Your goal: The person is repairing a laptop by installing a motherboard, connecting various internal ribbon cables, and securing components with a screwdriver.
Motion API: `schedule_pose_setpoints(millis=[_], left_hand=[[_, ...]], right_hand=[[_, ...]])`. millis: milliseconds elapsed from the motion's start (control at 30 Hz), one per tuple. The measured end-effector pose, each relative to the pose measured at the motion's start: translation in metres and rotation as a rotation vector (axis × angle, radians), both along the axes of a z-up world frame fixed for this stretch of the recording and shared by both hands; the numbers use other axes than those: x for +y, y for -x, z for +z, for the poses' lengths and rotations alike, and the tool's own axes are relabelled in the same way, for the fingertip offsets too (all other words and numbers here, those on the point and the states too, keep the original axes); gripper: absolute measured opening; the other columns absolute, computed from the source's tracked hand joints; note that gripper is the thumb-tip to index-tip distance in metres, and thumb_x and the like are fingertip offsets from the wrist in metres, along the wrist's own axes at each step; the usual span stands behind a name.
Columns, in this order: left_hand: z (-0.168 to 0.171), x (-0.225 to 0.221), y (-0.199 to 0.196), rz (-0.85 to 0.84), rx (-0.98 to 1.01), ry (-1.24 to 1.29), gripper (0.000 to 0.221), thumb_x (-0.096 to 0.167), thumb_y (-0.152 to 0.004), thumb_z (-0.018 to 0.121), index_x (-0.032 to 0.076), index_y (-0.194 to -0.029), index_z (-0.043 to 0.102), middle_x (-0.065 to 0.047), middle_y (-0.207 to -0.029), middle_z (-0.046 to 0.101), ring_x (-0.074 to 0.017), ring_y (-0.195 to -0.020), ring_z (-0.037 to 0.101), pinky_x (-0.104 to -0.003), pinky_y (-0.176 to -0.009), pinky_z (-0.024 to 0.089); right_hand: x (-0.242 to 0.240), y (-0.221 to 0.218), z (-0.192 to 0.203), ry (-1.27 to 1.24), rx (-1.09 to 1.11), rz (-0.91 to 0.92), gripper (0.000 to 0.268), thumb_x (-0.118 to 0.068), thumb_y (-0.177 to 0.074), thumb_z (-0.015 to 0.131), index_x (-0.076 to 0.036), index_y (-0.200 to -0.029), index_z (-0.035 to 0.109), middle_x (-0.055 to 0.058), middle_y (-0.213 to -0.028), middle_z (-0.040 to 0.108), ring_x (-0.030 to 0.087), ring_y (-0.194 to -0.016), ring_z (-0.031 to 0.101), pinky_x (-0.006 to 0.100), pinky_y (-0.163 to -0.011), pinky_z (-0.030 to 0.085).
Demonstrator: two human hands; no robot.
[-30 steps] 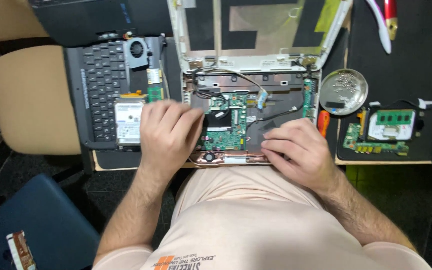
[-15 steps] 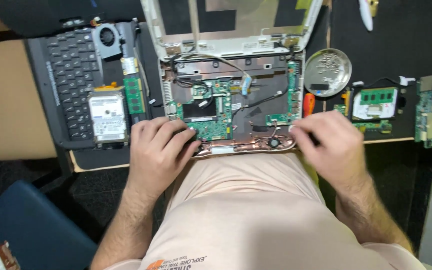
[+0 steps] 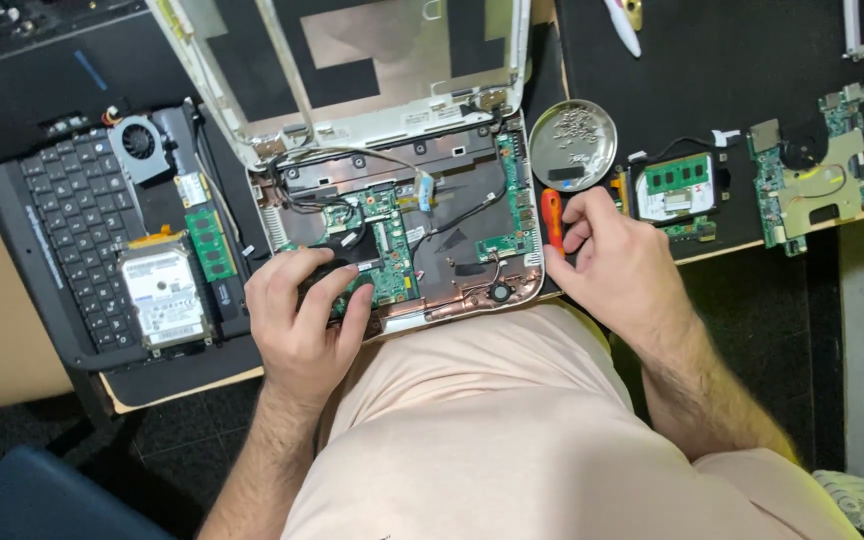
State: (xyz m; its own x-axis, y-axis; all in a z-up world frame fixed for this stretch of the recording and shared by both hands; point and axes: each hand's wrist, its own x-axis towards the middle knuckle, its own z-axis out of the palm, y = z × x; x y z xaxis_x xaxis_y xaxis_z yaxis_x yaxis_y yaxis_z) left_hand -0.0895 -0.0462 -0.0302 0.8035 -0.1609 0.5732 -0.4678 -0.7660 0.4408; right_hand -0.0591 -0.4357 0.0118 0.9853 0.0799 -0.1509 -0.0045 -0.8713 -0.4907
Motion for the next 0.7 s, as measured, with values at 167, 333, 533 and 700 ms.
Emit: schedule_pose_setpoints(millis=[167, 333, 533, 700], left_hand=[[0.009, -0.006, -0.010, -0.041, 0.039, 0.019, 0.031, 0.039, -0.120, 0.085, 0.009, -0.130, 0.086, -0.018, -0.150, 0.075, -0.0515, -0.143, 0.071, -0.066, -0.122, 0.055], [0.016, -0.010, -0.013, -0.060, 0.109, 0.033, 0.037, 0.036, -0.122, 0.083, 0.002, -0.138, 0.081, -0.026, -0.161, 0.068, -0.0619, -0.159, 0.060, -0.074, -0.131, 0.047], [0.012, -0.012, -0.014, -0.082, 0.136, 0.028, 0.038, 0.033, -0.114, 0.093, 0.004, -0.137, 0.083, -0.024, -0.160, 0.070, -0.0611, -0.157, 0.063, -0.075, -0.131, 0.050], [0.021, -0.013, -0.013, -0.079, 0.157, 0.005, 0.032, 0.028, -0.115, 0.089, 0.002, -0.132, 0.080, -0.024, -0.157, 0.068, -0.0526, -0.156, 0.063, -0.069, -0.134, 0.055]], right_hand=[[-0.010, 0.000, 0.018, -0.303, 0.079, -0.095, 0.062, -0.001, -0.093, 0.086, -0.002, -0.150, 0.063, 0.011, -0.088, 0.081, 0.022, -0.064, 0.075, 0.039, -0.068, 0.065], [-0.055, -0.007, 0.000, -0.681, 0.007, -0.169, 0.057, 0.016, -0.098, 0.081, 0.009, -0.154, 0.072, 0.020, -0.107, 0.080, 0.017, -0.078, 0.076, 0.030, -0.074, 0.068], [-0.042, -0.047, -0.011, -0.712, -0.300, -0.038, 0.030, 0.013, -0.117, 0.065, 0.011, -0.140, 0.045, 0.038, -0.118, 0.081, 0.040, -0.094, 0.086, 0.048, -0.088, 0.073], [-0.021, -0.046, 0.009, -0.617, -0.352, -0.145, 0.045, 0.018, -0.119, 0.071, -0.002, -0.146, 0.041, 0.031, -0.125, 0.079, 0.034, -0.108, 0.083, 0.042, -0.107, 0.074]])
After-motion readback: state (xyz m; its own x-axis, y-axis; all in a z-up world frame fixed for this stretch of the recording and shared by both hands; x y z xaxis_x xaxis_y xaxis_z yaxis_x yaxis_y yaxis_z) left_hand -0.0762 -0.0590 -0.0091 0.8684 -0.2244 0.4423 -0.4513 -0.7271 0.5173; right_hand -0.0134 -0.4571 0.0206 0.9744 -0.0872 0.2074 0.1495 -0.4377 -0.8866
